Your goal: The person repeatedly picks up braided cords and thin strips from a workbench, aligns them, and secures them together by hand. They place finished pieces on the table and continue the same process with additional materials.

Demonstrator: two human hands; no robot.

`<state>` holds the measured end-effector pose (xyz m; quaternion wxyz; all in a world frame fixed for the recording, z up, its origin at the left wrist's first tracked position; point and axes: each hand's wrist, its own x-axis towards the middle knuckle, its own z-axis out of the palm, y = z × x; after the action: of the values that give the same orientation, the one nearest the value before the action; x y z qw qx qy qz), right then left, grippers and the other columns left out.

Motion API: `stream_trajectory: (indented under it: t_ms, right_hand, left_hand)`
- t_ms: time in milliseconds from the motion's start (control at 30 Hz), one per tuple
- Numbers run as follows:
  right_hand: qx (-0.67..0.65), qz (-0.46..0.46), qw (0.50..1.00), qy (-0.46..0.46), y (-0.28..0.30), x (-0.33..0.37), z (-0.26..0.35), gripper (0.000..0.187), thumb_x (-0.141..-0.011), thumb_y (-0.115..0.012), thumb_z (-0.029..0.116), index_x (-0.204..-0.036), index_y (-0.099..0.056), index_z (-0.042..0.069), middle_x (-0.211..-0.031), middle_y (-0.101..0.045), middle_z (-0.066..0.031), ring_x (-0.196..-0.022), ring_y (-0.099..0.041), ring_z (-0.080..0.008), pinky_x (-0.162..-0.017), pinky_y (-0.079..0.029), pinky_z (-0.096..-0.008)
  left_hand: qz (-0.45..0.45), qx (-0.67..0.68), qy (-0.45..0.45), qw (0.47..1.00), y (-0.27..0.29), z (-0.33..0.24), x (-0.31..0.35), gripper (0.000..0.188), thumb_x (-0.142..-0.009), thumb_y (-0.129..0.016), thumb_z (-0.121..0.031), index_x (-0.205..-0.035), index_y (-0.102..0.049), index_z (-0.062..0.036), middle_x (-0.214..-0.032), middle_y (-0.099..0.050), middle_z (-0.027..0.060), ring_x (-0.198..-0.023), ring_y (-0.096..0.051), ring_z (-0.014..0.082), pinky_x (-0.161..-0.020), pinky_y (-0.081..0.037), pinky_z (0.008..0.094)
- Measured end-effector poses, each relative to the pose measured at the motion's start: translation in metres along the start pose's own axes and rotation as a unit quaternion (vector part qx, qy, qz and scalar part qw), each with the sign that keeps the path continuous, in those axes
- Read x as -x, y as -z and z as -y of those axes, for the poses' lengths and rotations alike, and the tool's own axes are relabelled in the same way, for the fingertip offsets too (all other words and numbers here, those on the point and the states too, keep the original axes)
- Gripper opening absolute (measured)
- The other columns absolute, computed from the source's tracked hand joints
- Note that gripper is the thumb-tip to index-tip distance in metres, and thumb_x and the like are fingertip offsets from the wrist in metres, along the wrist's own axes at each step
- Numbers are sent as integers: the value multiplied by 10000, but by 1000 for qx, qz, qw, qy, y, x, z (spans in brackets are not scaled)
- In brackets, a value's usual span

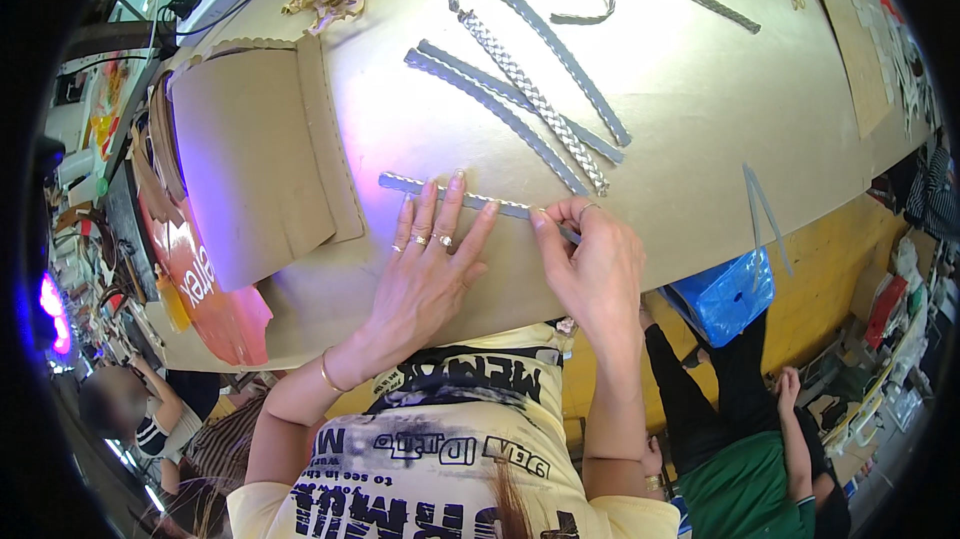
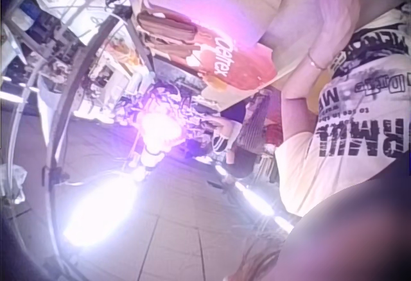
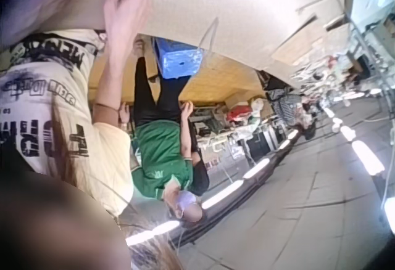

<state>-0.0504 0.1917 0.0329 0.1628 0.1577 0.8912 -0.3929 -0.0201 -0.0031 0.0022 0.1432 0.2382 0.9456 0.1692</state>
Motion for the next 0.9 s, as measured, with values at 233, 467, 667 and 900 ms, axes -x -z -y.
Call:
stream_trajectory:
  t_ms: [233, 467, 667, 900]
  right_hand:
    - [32, -12, 999, 8, -2, 2, 1, 213, -892, -698, 254, -851, -713, 46, -582, -606, -116, -492, -582, -241, -537, -448, -371]
    - [8, -57, 998, 10, -2, 8, -5, 216, -868, -746, 182, -849, -672, -20, -654, -623, -121, -535, -576, -203, -545, -460, -344]
    - [-58, -57, 995, 55, 5, 18, -16, 154, -868, -735, 92, -878, -668, -46, -741, -656, -123, -606, -599, -181, -588, -487, -308]
    - [-111, -47, 992, 44, 6, 18, -20, 138, -869, -724, 80, -867, -666, -45, -683, -631, -91, -573, -553, -133, -551, -453, -275]
  left_hand:
    - [-2, -14, 15, 1000, 0, -10, -4, 745, -869, -713, -369, -1532, -386, -277, -1606, -196, 270, -1466, -208, 495, -1174, -231, 594]
    - [-23, -4, 37, 999, -5, -20, -6, 720, -881, -697, -401, -1526, -395, -300, -1602, -193, 282, -1450, -188, 549, -1156, -199, 648]
    - [22, 51, -6, 998, -4, -22, -7, 720, -920, -650, -327, -1539, -348, -119, -1629, -230, 154, -1495, -225, 384, -1186, -247, 542]
    - [23, 70, -8, 997, -2, -21, -9, 730, -924, -642, -295, -1534, -320, -56, -1628, -240, 141, -1498, -234, 345, -1193, -253, 515]
